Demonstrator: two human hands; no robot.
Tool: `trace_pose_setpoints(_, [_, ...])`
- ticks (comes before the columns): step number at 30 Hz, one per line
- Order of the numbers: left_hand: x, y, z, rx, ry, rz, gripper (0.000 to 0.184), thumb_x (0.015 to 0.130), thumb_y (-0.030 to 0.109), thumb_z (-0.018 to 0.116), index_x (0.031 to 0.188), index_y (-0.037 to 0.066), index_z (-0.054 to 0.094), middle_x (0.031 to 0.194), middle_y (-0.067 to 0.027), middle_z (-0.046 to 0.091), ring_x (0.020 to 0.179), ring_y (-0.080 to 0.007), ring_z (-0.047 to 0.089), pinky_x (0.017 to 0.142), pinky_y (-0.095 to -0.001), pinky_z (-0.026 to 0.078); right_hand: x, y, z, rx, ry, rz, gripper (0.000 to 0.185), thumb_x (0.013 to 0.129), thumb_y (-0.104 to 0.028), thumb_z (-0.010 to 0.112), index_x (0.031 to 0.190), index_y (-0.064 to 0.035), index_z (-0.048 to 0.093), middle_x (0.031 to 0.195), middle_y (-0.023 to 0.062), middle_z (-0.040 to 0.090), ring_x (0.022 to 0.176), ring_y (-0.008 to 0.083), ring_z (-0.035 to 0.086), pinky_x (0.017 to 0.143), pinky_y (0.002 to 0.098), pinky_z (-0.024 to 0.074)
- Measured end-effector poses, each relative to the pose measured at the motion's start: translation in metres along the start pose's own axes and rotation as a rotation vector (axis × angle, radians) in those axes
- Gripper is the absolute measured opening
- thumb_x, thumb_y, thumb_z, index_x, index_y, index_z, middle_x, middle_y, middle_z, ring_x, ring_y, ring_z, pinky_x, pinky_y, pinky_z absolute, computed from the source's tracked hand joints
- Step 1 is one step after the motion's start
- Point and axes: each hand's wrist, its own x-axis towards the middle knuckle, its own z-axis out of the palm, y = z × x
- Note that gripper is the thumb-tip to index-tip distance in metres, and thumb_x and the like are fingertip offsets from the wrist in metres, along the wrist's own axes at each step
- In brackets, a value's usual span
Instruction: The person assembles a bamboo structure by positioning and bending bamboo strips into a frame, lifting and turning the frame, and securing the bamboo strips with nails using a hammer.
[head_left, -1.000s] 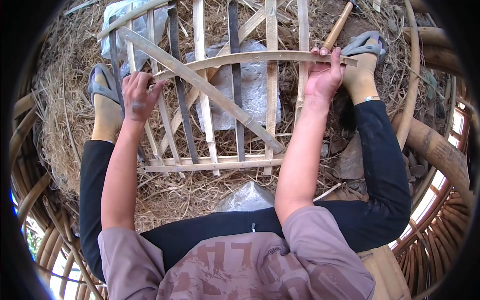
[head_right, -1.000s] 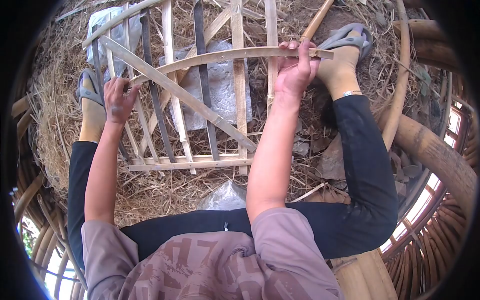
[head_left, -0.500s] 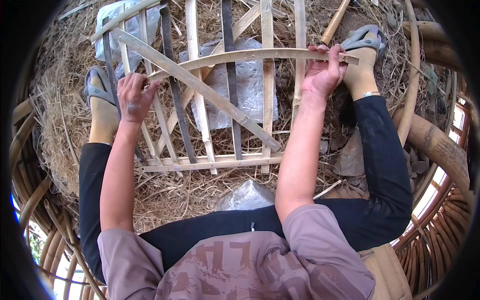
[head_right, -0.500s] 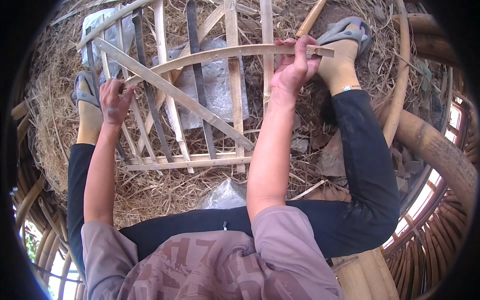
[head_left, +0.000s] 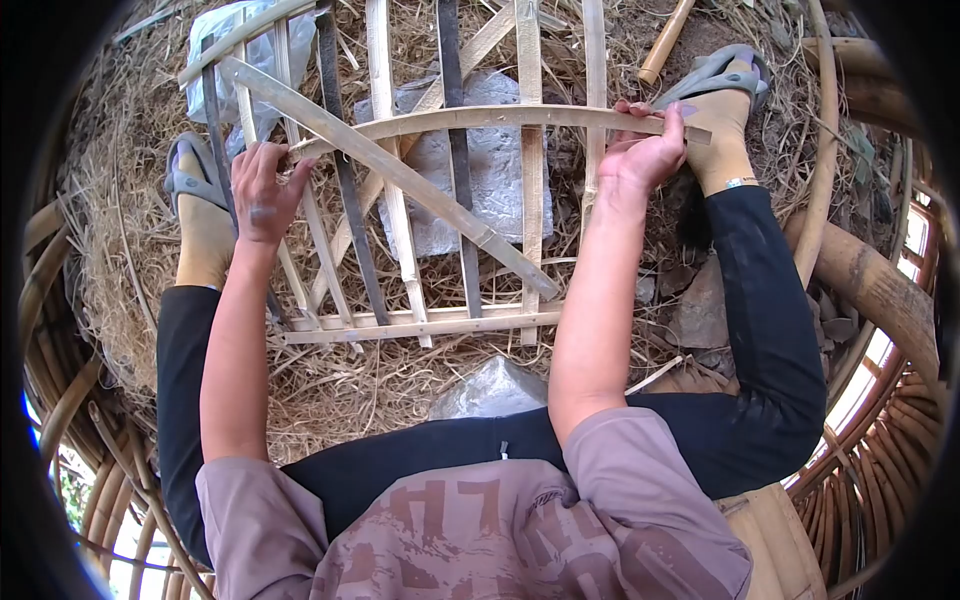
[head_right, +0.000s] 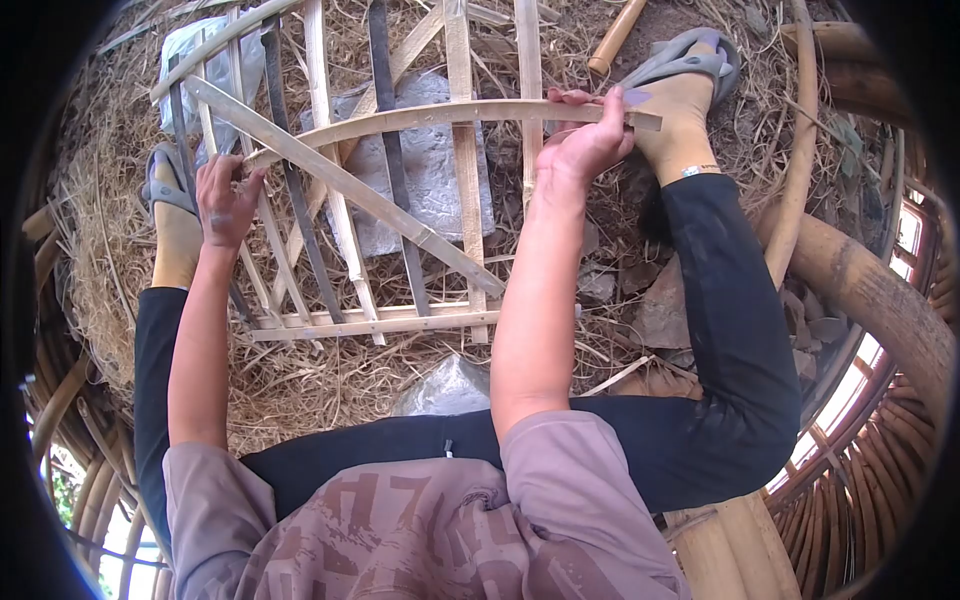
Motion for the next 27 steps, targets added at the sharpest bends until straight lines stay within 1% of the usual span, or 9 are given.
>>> trace_pose_setpoints(4, [0.001, 0.001, 0.002, -0.032, 0.028, -0.004, 0.031, 0.079, 0.023, 0.084, 0.090, 0.006, 0.061, 0.075, -0.0065, 0.060, 0.073, -0.0272, 0.060, 0.076, -0.0391, 0.045, -0.001, -0.001, 0.003, -0.039, 0.058, -0.006, 0.027, 0.097, -0.019, 0.055, 0.115, 0.0007, 0.048, 0.077, 0.0095, 0.057, 0.063, 0.0213, 0.061, 0.061, 0.0403, 0.0597])
trace_pose_setpoints(7, [0.003, 0.001, 0.001, -0.037, 0.034, 0.004, 0.029, 0.080, 0.023, 0.083, 0.089, 0.007, 0.061, 0.073, -0.0062, 0.058, 0.072, -0.0267, 0.059, 0.076, -0.0388, 0.045, -0.004, -0.002, 0.005, -0.106, 0.051, -0.009, 0.028, 0.097, -0.017, 0.055, 0.116, 0.0019, 0.048, 0.077, 0.0096, 0.056, 0.061, 0.0218, 0.061, 0.058, 0.0394, 0.0593])
trace_pose_setpoints(9, [0.003, 0.001, 0.001, -0.049, 0.025, -0.006, 0.029, 0.080, 0.023, 0.083, 0.088, 0.007, 0.060, 0.072, -0.0060, 0.058, 0.071, -0.0266, 0.059, 0.078, -0.0387, 0.045, -0.003, 0.000, 0.005, -0.084, 0.036, -0.053, 0.029, 0.097, -0.016, 0.058, 0.115, 0.0052, 0.048, 0.079, 0.0118, 0.057, 0.057, 0.0233, 0.061, 0.055, 0.0395, 0.0580])
trace_pose_setpoints(15, [0.002, 0.005, -0.003, 0.001, 0.055, 0.024, 0.035, 0.079, 0.031, 0.085, 0.091, 0.008, 0.061, 0.079, -0.0052, 0.062, 0.079, -0.0277, 0.062, 0.092, -0.0438, 0.042, 0.002, 0.005, -0.002, -0.059, 0.020, -0.029, 0.033, 0.098, -0.015, 0.060, 0.120, 0.0067, 0.048, 0.077, 0.0110, 0.058, 0.056, 0.0227, 0.061, 0.053, 0.0392, 0.0579])
trace_pose_setpoints(16, [0.001, 0.003, -0.001, -0.014, 0.049, 0.012, 0.039, 0.077, 0.036, 0.086, 0.092, 0.009, 0.061, 0.083, -0.0044, 0.064, 0.083, -0.0274, 0.063, 0.095, -0.0452, 0.040, 0.002, 0.005, -0.001, -0.064, 0.023, -0.036, 0.033, 0.097, -0.015, 0.060, 0.119, 0.0074, 0.048, 0.077, 0.0113, 0.058, 0.056, 0.0227, 0.060, 0.053, 0.0399, 0.0581])
trace_pose_setpoints(19, [0.001, 0.000, -0.001, -0.024, 0.019, 0.015, 0.040, 0.076, 0.037, 0.086, 0.091, 0.010, 0.061, 0.082, -0.0042, 0.064, 0.082, -0.0269, 0.063, 0.094, -0.0444, 0.040, 0.005, 0.007, -0.001, -0.059, 0.033, -0.059, 0.030, 0.097, -0.014, 0.060, 0.114, 0.0081, 0.049, 0.074, 0.0121, 0.057, 0.055, 0.0231, 0.060, 0.053, 0.0413, 0.0578])
trace_pose_setpoints(20, [0.002, 0.001, 0.000, -0.051, 0.074, 0.035, 0.038, 0.073, 0.029, 0.089, 0.089, 0.008, 0.061, 0.073, -0.0044, 0.059, 0.073, -0.0263, 0.060, 0.092, -0.0426, 0.041, 0.007, 0.007, -0.002, -0.055, 0.038, -0.067, 0.029, 0.096, -0.014, 0.060, 0.112, 0.0081, 0.050, 0.073, 0.0123, 0.057, 0.055, 0.0233, 0.060, 0.052, 0.0416, 0.0576])
trace_pose_setpoints(23, [0.000, -0.002, 0.001, -0.040, 0.048, 0.006, 0.041, 0.075, 0.037, 0.087, 0.084, 0.009, 0.058, 0.077, -0.0041, 0.061, 0.079, -0.0272, 0.062, 0.093, -0.0442, 0.040, 0.007, 0.008, -0.005, -0.121, 0.048, -0.033, 0.022, 0.099, -0.021, 0.057, 0.100, 0.0008, 0.054, 0.069, 0.0097, 0.059, 0.059, 0.0251, 0.063, 0.059, 0.0393, 0.0546])
trace_pose_setpoints(27, [-0.002, -0.004, 0.003, -0.022, 0.055, 0.006, 0.043, 0.076, 0.038, 0.086, 0.080, 0.009, 0.055, 0.075, -0.0042, 0.058, 0.076, -0.0276, 0.060, 0.093, -0.0445, 0.041, 0.005, 0.008, -0.005, -0.151, 0.052, -0.021, 0.023, 0.098, -0.022, 0.057, 0.098, 0.0004, 0.054, 0.068, 0.0098, 0.059, 0.058, 0.0255, 0.062, 0.060, 0.0394, 0.0540])
